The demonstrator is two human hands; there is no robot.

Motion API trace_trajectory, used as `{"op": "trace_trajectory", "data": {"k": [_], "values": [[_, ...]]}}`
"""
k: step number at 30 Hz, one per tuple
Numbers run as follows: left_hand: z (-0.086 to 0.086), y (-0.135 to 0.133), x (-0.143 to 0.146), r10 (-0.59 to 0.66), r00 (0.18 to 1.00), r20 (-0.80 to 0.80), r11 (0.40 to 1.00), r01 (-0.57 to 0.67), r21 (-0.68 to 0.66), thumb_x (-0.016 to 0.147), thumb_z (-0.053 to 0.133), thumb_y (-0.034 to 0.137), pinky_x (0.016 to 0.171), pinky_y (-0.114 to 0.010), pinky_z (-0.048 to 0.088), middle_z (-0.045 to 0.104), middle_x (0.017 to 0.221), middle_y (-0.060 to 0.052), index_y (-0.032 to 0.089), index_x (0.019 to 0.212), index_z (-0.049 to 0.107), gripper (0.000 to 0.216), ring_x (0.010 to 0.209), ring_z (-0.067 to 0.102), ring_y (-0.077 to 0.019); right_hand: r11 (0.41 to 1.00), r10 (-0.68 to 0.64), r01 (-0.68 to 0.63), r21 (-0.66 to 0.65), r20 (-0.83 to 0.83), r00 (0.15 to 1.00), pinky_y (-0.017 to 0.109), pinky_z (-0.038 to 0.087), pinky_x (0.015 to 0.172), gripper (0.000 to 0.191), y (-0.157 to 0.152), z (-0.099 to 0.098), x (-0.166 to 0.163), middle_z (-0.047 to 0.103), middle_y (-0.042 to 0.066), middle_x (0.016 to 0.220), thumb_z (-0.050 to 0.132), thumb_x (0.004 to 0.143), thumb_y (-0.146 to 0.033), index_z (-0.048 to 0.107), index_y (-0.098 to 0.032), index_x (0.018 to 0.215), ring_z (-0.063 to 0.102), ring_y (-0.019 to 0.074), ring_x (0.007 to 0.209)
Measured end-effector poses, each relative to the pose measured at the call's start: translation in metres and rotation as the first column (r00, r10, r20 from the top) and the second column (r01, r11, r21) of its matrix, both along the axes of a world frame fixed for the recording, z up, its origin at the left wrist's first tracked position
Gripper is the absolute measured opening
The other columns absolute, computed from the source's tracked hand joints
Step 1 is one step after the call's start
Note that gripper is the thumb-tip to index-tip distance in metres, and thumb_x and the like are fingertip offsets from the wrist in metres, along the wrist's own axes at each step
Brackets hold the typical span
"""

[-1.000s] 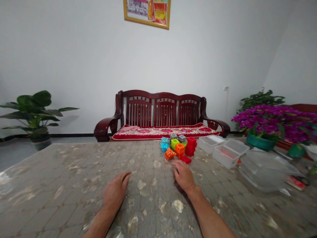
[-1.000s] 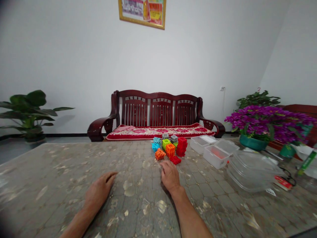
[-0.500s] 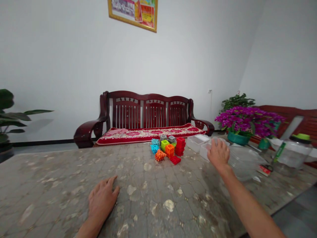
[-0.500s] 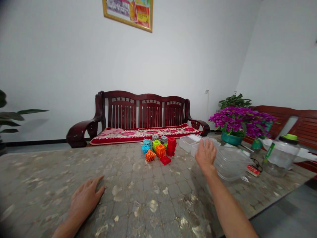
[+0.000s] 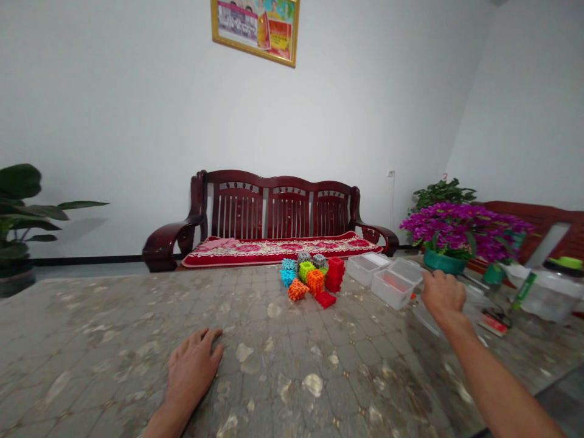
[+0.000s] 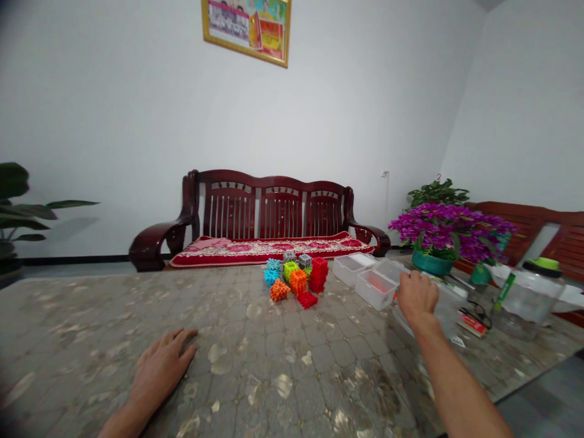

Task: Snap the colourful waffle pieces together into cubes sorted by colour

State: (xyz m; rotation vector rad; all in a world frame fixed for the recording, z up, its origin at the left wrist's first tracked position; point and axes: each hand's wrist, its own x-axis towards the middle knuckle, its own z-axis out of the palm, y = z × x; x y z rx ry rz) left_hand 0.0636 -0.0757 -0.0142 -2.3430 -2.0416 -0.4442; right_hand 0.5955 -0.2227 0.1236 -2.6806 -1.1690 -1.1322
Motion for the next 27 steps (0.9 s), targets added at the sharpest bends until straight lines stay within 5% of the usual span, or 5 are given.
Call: {"op": "trace_trajectory", "data": {"k": [8,13,18,23,27], "values": [[0.002,-0.001,0.001,0.001,1.0,0.024,1.0,-0.001,-0.009,0.093,0.041,0.03,0.106,-0.041,0.037,0.059,0.137,-0.01,0.025,0.127,0.064,0.042,0.127,0.054,-0.0264,0.857,0.394,-0.432,0.28,0.183,0.901,0.038,0.036,0.078,0.036,0.015,0.005,-0.089,0.067,0.011,0.099,0.041,0.096,-0.019,0.065,-0.019,0.123,0.053,0.0254,0.089],[0.004,-0.003,0.001,-0.003,0.996,0.089,1.0,0.002,0.01,0.092,0.044,0.03,0.107,-0.042,0.036,0.062,0.135,-0.01,0.023,0.125,0.065,0.039,0.126,0.054,-0.0262,0.448,0.86,-0.83,0.333,0.092,0.501,0.036,0.044,0.086,0.036,0.031,-0.029,-0.182,0.069,0.008,0.099,0.044,0.096,-0.017,0.066,-0.026,0.123,0.059,0.0226,0.093],[0.005,-0.002,0.002,-0.017,0.976,0.219,0.999,0.01,0.032,0.093,0.041,0.024,0.108,-0.039,0.037,0.065,0.131,-0.01,0.019,0.127,0.062,0.041,0.124,0.056,-0.0237,0.075,0.995,-0.939,0.336,-0.082,0.05,0.036,0.05,0.085,0.035,0.051,-0.075,-0.247,0.071,0.003,0.097,0.045,0.094,-0.012,0.068,-0.03,0.114,0.064,0.0191,0.093],[-0.001,0.004,0.001,-0.114,0.906,0.408,0.99,0.067,0.127,0.092,0.037,0.019,0.109,-0.037,0.041,0.067,0.129,-0.008,0.019,0.128,0.062,0.043,0.122,0.058,-0.0201,-0.042,0.98,-0.894,0.446,-0.156,-0.124,0.039,0.051,0.096,0.031,0.08,-0.1,-0.27,0.072,0.003,0.098,0.045,0.092,-0.007,0.066,-0.027,0.103,0.065,0.0188,0.103],[-0.003,0.005,0.001,-0.137,0.862,0.488,0.988,0.086,0.125,0.091,0.038,0.014,0.108,-0.035,0.042,0.068,0.126,-0.009,0.018,0.126,0.063,0.043,0.121,0.059,-0.0187,-0.009,0.961,-0.874,0.485,-0.236,-0.141,0.04,0.051,0.099,0.038,0.1,-0.114,-0.267,0.071,0.004,0.103,0.039,0.086,-0.001,0.065,-0.026,0.099,0.063,0.0188,0.11]]}}
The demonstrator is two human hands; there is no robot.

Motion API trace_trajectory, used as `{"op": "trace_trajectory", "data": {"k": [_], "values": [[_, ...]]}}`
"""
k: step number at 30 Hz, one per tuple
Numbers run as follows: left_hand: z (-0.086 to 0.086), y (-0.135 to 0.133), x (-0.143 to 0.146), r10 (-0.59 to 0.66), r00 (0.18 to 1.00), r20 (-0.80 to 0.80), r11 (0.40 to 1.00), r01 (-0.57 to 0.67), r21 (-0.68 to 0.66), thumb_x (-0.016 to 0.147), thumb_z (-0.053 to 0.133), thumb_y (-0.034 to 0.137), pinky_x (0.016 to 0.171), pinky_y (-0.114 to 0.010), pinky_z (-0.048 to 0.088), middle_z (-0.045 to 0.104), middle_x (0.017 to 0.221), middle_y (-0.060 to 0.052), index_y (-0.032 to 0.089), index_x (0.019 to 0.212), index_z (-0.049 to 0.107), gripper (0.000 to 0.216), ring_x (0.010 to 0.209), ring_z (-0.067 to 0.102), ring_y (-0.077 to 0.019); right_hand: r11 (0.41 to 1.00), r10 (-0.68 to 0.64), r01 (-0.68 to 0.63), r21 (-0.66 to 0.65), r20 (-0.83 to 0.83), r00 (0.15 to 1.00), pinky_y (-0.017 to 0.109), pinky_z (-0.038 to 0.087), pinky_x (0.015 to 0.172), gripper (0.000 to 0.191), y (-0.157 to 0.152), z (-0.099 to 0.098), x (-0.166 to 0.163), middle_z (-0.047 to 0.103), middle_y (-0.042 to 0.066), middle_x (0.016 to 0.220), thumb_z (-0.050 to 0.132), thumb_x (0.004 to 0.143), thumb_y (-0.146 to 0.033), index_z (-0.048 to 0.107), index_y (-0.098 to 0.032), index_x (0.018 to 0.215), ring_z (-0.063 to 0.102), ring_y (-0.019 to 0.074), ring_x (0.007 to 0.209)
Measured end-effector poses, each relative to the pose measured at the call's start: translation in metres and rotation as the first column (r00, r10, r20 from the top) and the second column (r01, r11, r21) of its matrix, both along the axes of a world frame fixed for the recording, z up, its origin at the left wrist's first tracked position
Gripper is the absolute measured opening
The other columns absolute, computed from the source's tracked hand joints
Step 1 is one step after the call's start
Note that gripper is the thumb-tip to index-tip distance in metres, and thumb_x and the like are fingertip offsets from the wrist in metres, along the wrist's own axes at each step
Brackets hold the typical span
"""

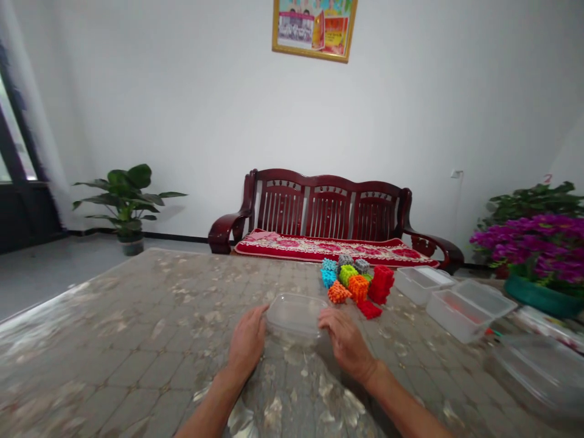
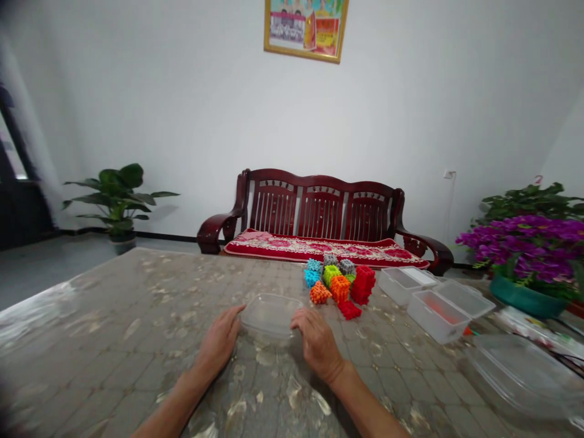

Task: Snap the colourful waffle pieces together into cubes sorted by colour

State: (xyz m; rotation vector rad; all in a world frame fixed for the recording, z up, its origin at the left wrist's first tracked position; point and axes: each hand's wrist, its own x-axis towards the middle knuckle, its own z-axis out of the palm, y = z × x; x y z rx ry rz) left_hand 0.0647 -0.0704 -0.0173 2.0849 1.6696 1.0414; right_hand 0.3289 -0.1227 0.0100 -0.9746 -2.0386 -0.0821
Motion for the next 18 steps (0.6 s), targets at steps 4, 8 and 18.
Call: {"op": "trace_trajectory", "data": {"k": [4,8,18], "values": [[0.003,-0.002,0.002,-0.021,1.0,0.015,0.998,0.022,-0.05,0.088,0.038,0.009,0.109,-0.034,0.04,0.067,0.127,-0.01,0.016,0.126,0.062,0.046,0.122,0.058,-0.018,0.992,-0.112,0.107,-0.068,-0.078,0.991,0.046,0.046,0.108,0.057,0.009,-0.02,0.009,0.067,0.006,0.121,0.036,0.071,0.004,0.065,-0.024,0.111,0.058,0.0203,0.121],[0.004,-0.004,0.002,-0.001,1.0,0.019,0.996,0.003,-0.09,0.087,0.038,0.006,0.109,-0.034,0.04,0.065,0.13,-0.009,0.018,0.13,0.059,0.049,0.124,0.057,-0.018,0.966,-0.246,0.219,-0.14,-0.223,0.943,0.049,0.041,0.113,0.071,0.014,-0.039,0.017,0.064,0.006,0.126,0.038,0.06,0.001,0.061,-0.023,0.123,0.055,0.0212,0.125],[0.006,-0.008,0.003,-0.041,0.999,0.022,0.992,0.044,-0.115,0.088,0.038,0.01,0.108,-0.03,0.04,0.065,0.132,-0.008,0.017,0.131,0.058,0.049,0.124,0.057,-0.0168,0.918,-0.312,0.192,-0.348,-0.333,0.89,0.039,0.054,0.098,0.065,0.018,-0.05,0.023,0.068,0.006,0.123,0.038,0.069,-0.004,0.057,-0.022,0.129,0.067,0.0187,0.107]]}}
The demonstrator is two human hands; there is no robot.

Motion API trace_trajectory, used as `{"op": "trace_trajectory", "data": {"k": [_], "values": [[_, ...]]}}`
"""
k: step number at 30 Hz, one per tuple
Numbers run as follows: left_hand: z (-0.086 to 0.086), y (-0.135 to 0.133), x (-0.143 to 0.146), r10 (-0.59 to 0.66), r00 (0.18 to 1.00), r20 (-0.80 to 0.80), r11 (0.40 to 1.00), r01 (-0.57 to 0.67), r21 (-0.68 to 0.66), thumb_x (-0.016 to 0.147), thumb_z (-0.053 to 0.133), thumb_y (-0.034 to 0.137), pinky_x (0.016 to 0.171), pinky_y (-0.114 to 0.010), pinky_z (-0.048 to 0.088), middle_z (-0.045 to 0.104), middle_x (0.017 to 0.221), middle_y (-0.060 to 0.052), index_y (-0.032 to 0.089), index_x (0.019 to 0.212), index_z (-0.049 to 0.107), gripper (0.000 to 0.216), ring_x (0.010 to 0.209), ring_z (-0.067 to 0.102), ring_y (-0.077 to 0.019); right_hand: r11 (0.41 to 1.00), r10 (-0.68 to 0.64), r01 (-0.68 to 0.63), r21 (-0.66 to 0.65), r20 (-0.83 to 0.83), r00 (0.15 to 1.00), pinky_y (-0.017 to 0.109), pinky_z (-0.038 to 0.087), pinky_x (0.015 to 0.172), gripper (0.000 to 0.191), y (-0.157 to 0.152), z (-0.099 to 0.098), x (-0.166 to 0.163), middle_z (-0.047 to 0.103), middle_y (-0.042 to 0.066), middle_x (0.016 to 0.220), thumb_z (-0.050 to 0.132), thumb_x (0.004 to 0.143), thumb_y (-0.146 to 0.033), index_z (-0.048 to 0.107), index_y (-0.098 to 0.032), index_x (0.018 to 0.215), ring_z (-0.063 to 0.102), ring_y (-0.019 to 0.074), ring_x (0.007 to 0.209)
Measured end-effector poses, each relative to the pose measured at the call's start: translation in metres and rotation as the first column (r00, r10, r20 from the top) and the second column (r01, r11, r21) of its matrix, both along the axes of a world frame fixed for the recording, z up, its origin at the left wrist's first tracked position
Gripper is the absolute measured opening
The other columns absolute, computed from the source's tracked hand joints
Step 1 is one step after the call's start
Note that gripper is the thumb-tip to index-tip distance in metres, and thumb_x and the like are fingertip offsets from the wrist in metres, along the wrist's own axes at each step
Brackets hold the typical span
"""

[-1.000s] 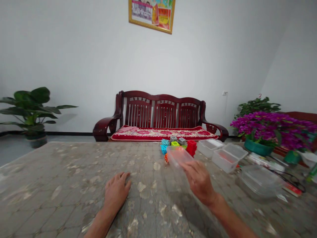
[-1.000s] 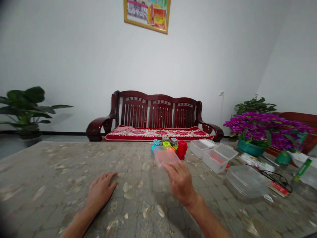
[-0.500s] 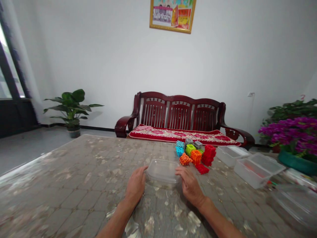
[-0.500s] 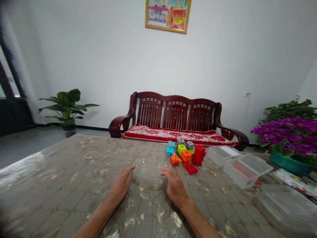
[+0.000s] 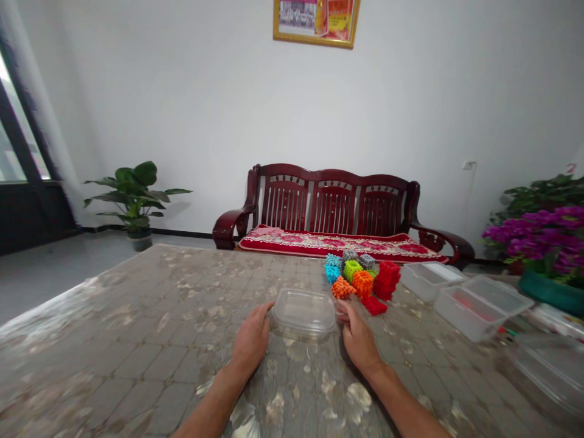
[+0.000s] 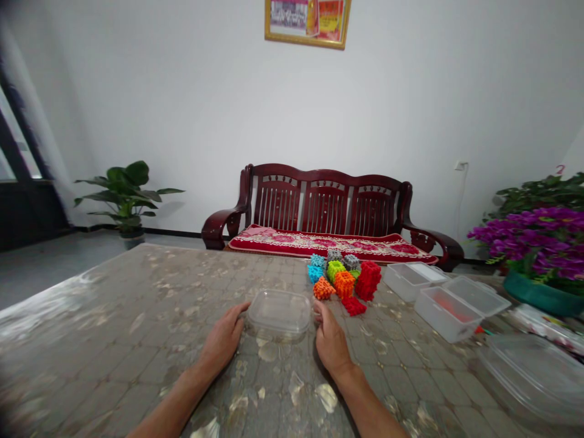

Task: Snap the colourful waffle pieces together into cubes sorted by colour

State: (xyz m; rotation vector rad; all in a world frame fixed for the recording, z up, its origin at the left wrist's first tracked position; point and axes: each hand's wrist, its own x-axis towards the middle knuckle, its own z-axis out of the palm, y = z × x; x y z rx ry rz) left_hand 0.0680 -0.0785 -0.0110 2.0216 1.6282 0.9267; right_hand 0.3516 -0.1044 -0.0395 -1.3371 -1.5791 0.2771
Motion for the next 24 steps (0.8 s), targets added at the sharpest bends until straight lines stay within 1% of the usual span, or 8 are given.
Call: {"op": "trace_trajectory", "data": {"k": [4,10,14,18,24], "values": [[0.0002,0.0007,-0.0002,-0.012,1.0,0.013,1.0,0.012,0.008,0.087,0.039,0.011,0.108,-0.032,0.042,0.066,0.131,-0.008,0.018,0.13,0.059,0.048,0.123,0.058,-0.0178,0.999,0.042,-0.043,0.012,0.068,0.997,0.04,0.052,0.1,0.069,-0.0041,0.0025,-0.0033,0.067,0.006,0.125,0.038,0.071,-0.003,0.053,-0.023,0.135,0.065,0.0185,0.111],[-0.0016,0.0013,-0.0005,-0.028,0.999,0.029,0.999,0.027,0.026,0.087,0.041,0.013,0.107,-0.031,0.043,0.067,0.129,-0.008,0.018,0.129,0.06,0.046,0.122,0.059,-0.0173,0.999,0.041,-0.042,0.005,0.135,0.99,0.041,0.052,0.101,0.066,-0.007,0.006,-0.0059,0.066,0.006,0.128,0.04,0.073,-0.003,0.055,-0.023,0.134,0.065,0.0201,0.111],[-0.0023,0.001,-0.0003,-0.038,0.998,0.059,0.999,0.036,0.028,0.088,0.041,0.015,0.106,-0.033,0.043,0.068,0.127,-0.01,0.015,0.129,0.059,0.045,0.12,0.06,-0.019,0.998,0.058,-0.056,-0.017,0.133,0.989,0.041,0.052,0.101,0.064,-0.0077,0.0082,-0.0063,0.066,0.006,0.127,0.04,0.075,-0.005,0.055,-0.023,0.135,0.065,0.0198,0.111],[-0.0033,0.0016,-0.0002,-0.04,0.994,0.102,0.999,0.037,0.031,0.086,0.043,0.015,0.104,-0.035,0.045,0.069,0.124,-0.009,0.018,0.126,0.06,0.044,0.116,0.062,-0.0198,0.997,0.068,-0.064,-0.035,0.127,0.99,0.039,0.052,0.101,0.062,-0.0072,0.0071,-0.0053,0.067,0.006,0.126,0.041,0.077,-0.006,0.054,-0.022,0.135,0.065,0.0191,0.11],[-0.0056,0.0035,-0.0004,-0.043,0.992,0.121,0.999,0.039,0.029,0.086,0.044,0.015,0.103,-0.036,0.045,0.069,0.124,-0.012,0.015,0.126,0.059,0.044,0.116,0.062,-0.0216,0.997,0.073,-0.071,-0.032,0.099,0.992,0.038,0.052,0.1,0.062,-0.0059,0.0043,-0.0044,0.067,0.006,0.126,0.042,0.076,-0.005,0.055,-0.023,0.134,0.066,0.0194,0.109]]}}
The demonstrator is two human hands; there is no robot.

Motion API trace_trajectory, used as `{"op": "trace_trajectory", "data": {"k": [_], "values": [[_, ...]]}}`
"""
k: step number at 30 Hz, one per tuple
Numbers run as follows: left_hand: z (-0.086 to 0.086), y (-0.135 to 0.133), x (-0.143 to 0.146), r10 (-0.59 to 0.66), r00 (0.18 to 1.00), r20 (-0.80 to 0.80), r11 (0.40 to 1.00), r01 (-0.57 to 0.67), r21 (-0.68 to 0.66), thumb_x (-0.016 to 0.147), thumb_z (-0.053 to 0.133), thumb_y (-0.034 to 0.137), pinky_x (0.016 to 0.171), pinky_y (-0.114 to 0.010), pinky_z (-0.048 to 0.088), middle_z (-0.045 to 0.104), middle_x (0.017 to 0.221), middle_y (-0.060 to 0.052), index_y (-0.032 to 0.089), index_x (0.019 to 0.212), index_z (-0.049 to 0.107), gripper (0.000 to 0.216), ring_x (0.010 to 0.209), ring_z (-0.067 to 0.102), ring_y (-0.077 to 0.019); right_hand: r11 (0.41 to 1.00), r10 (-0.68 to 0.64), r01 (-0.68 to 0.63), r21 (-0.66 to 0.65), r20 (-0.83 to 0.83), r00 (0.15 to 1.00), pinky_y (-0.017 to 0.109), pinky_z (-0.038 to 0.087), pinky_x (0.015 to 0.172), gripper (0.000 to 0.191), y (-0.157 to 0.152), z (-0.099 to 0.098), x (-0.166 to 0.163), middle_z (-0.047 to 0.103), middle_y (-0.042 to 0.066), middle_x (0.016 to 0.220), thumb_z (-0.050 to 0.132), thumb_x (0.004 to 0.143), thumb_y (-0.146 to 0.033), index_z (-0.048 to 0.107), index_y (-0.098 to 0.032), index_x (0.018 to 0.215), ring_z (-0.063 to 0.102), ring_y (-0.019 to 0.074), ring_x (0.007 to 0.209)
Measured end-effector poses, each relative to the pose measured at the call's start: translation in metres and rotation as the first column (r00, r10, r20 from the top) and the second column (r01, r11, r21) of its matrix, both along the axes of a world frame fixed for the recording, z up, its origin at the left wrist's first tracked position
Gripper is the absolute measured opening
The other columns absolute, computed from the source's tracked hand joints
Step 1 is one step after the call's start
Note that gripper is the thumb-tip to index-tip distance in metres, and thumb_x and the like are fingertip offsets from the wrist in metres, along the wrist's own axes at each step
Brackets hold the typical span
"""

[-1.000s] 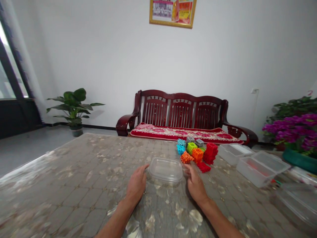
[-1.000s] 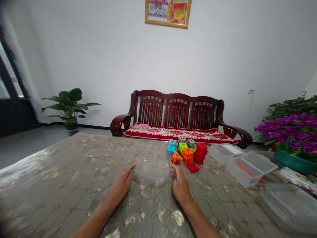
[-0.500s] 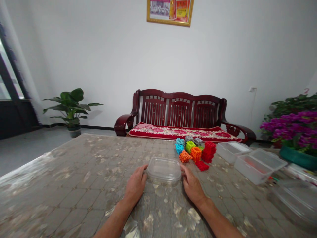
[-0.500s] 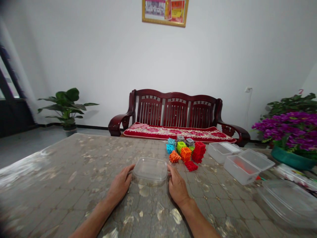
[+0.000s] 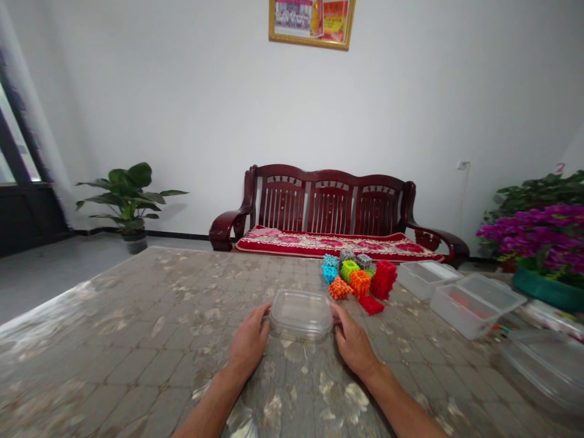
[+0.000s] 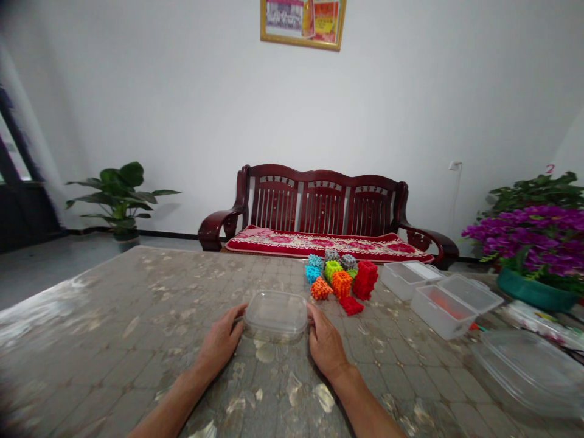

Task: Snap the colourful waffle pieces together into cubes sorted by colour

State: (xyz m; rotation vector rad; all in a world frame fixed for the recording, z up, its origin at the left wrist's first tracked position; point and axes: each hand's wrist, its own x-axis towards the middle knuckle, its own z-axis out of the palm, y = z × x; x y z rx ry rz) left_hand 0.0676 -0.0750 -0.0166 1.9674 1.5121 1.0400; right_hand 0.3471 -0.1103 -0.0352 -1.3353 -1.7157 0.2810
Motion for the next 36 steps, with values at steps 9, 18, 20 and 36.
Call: {"op": "trace_trajectory", "data": {"k": [9,18,20,36], "values": [[-0.003,0.001,0.0,0.002,0.999,0.053,1.0,-0.003,0.014,0.084,0.046,0.016,0.1,-0.036,0.047,0.072,0.119,-0.01,0.018,0.124,0.061,0.043,0.111,0.066,-0.0215,1.0,-0.01,0.009,-0.011,-0.011,1.0,0.039,0.051,0.101,0.061,0.001,-0.001,0.0,0.067,0.006,0.128,0.043,0.078,-0.006,0.055,-0.024,0.135,0.066,0.0198,0.11],[-0.004,0.001,0.0,0.024,0.997,0.074,1.0,-0.025,0.006,0.084,0.047,0.02,0.095,-0.035,0.049,0.074,0.112,-0.01,0.018,0.123,0.062,0.042,0.106,0.068,-0.0216,1.0,0.007,-0.007,-0.01,-0.001,1.0,0.039,0.051,0.101,0.062,0.0,0.0,0.001,0.067,0.006,0.128,0.043,0.077,-0.007,0.055,-0.023,0.136,0.066,0.0196,0.111],[-0.002,0.0,0.001,0.027,0.996,0.082,1.0,-0.027,-0.001,0.084,0.046,0.021,0.095,-0.034,0.049,0.074,0.112,-0.01,0.018,0.121,0.063,0.041,0.106,0.068,-0.0211,1.0,0.008,-0.008,-0.013,0.006,1.0,0.039,0.05,0.103,0.065,0.0,0.001,0.0,0.065,0.005,0.131,0.044,0.075,-0.007,0.054,-0.023,0.138,0.064,0.0198,0.113],[0.019,-0.011,0.006,0.138,0.981,0.134,0.99,-0.136,-0.025,0.085,0.045,0.051,0.067,-0.028,0.044,0.067,0.07,-0.001,0.021,0.077,0.063,0.036,0.07,0.062,-0.019,0.981,0.085,-0.112,-0.159,-0.168,0.982,0.048,0.033,0.117,0.055,-0.006,0.014,0.007,0.055,0.008,0.144,0.05,0.085,-0.033,0.056,-0.021,0.139,0.049,0.0259,0.134]]}}
